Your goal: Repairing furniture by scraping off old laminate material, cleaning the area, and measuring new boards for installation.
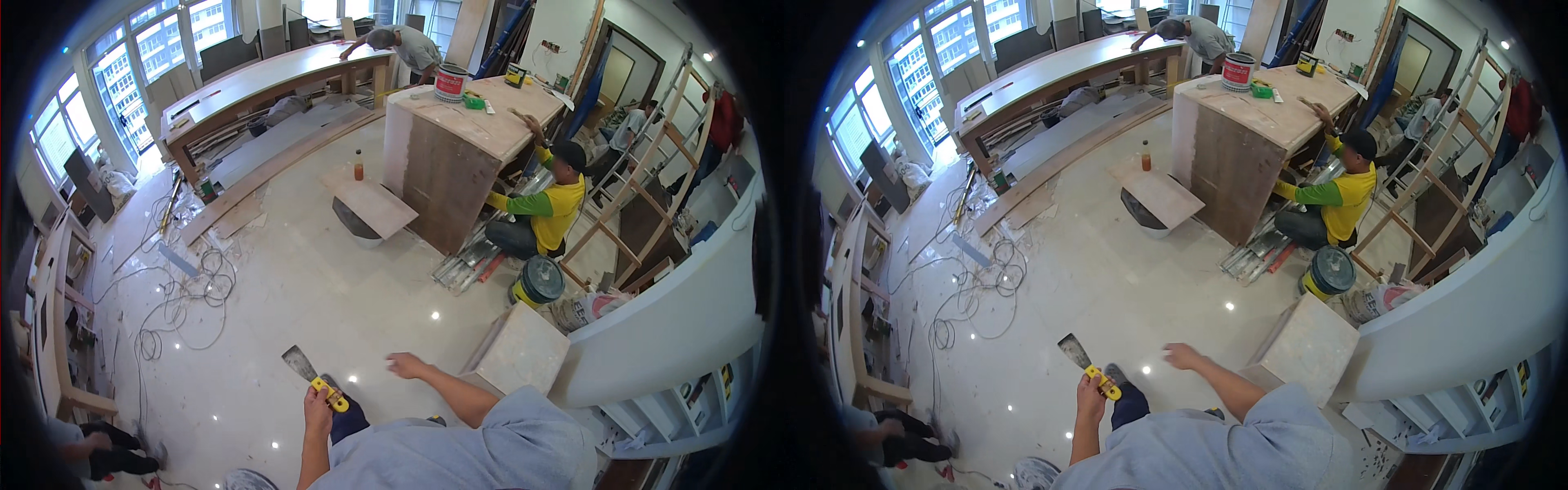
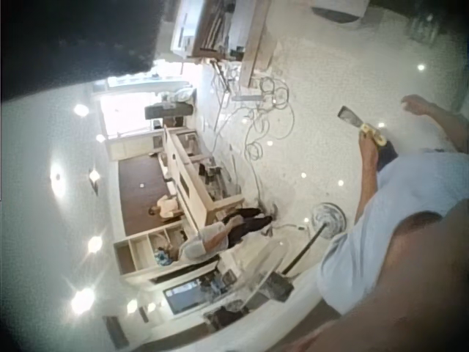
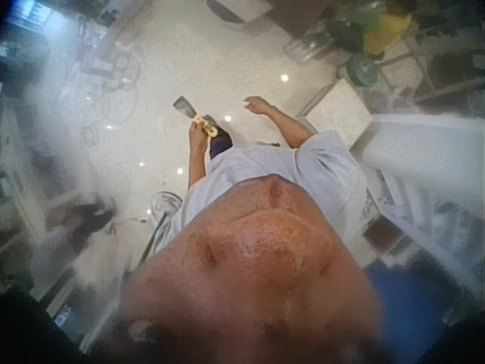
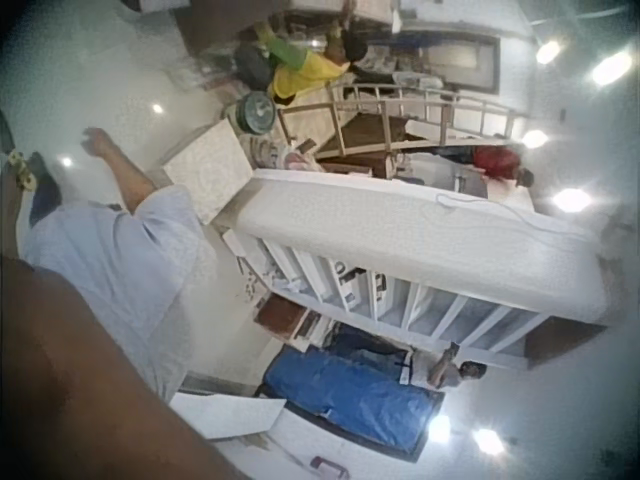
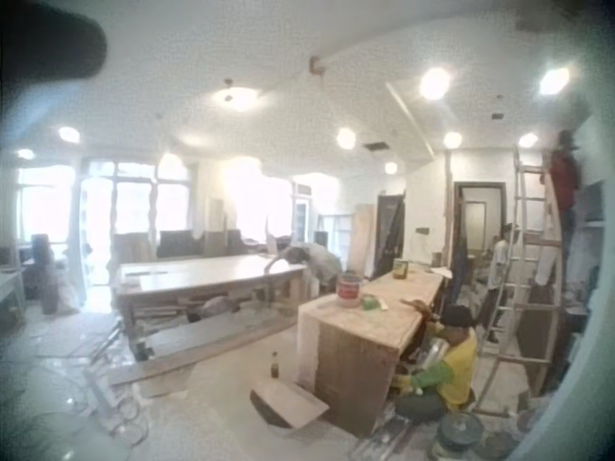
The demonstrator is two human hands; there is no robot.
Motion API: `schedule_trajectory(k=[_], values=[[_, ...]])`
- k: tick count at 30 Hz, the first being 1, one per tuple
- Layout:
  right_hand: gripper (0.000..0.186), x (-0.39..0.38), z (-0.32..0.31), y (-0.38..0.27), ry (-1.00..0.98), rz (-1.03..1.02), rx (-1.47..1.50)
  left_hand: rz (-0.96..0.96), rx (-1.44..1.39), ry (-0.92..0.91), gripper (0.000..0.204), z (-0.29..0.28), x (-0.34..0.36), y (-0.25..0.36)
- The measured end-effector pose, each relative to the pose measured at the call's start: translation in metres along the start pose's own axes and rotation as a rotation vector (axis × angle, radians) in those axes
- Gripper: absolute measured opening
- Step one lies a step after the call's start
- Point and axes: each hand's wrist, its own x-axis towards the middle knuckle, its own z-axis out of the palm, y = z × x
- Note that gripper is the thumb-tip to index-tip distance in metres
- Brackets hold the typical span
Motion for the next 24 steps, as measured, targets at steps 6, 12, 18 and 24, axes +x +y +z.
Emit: schedule_trajectory(k=[6,12,18,24], values=[[0.046,-0.012,-0.024,0.115,-0.367,0.815,-0.248,-0.150,0.002,-0.037,0.008,-0.042,0.140,0.136],[0.024,0.020,-0.048,0.044,0.157,1.077,0.454,-0.101,0.206,-0.251,0.007,-0.012,0.291,0.278],[0.017,0.238,-0.118,-0.037,0.501,0.972,1.073,-0.180,0.048,-0.487,0.009,0.071,0.423,0.354],[0.030,0.499,-0.283,-0.174,-0.009,0.122,1.397,-0.192,-0.051,-0.484,0.017,0.133,0.526,0.405]])
